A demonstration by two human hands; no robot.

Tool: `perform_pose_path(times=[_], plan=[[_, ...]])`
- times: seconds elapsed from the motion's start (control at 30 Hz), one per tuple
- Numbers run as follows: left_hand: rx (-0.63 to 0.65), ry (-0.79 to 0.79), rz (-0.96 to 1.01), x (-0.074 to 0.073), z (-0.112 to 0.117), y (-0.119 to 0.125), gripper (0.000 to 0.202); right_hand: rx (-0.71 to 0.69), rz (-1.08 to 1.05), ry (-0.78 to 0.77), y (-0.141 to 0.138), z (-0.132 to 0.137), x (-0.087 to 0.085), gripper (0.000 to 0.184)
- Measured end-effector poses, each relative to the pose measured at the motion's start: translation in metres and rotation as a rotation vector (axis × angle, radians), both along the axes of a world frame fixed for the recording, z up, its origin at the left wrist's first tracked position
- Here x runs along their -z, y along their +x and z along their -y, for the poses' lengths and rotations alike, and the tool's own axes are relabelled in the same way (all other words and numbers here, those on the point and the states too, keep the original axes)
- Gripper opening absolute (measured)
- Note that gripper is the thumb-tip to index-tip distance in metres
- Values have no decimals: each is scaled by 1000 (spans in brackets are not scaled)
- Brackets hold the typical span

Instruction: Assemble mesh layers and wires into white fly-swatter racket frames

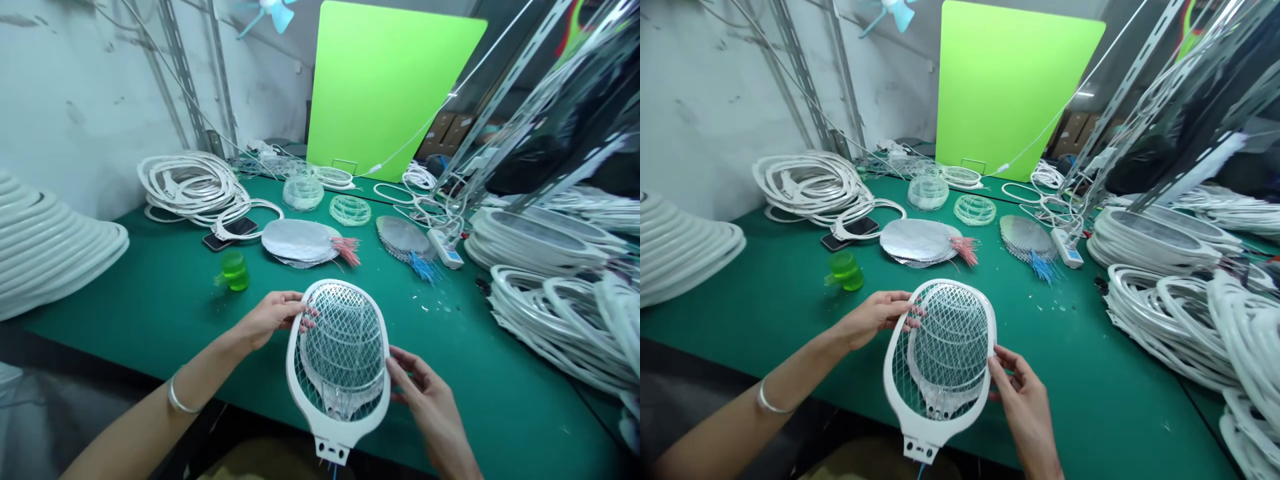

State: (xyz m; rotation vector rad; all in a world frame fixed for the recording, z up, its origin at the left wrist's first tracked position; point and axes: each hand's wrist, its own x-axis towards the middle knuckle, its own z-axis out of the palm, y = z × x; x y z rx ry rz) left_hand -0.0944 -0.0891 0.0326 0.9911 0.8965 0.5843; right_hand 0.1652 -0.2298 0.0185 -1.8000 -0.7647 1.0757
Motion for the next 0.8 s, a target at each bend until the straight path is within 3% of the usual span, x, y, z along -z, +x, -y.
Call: perform_pose_path(times=[0.13,0.33,0.8], plan=[[-16,146,-195,11,-3,22,27,92,-30,35,4,-5,10,59],[-147,570,-704,17,-6,34,22,116,16,75,4,-15,19,57],[-166,580,-977,19,-2,43,22,111,157,5,4,-16,30,58]])
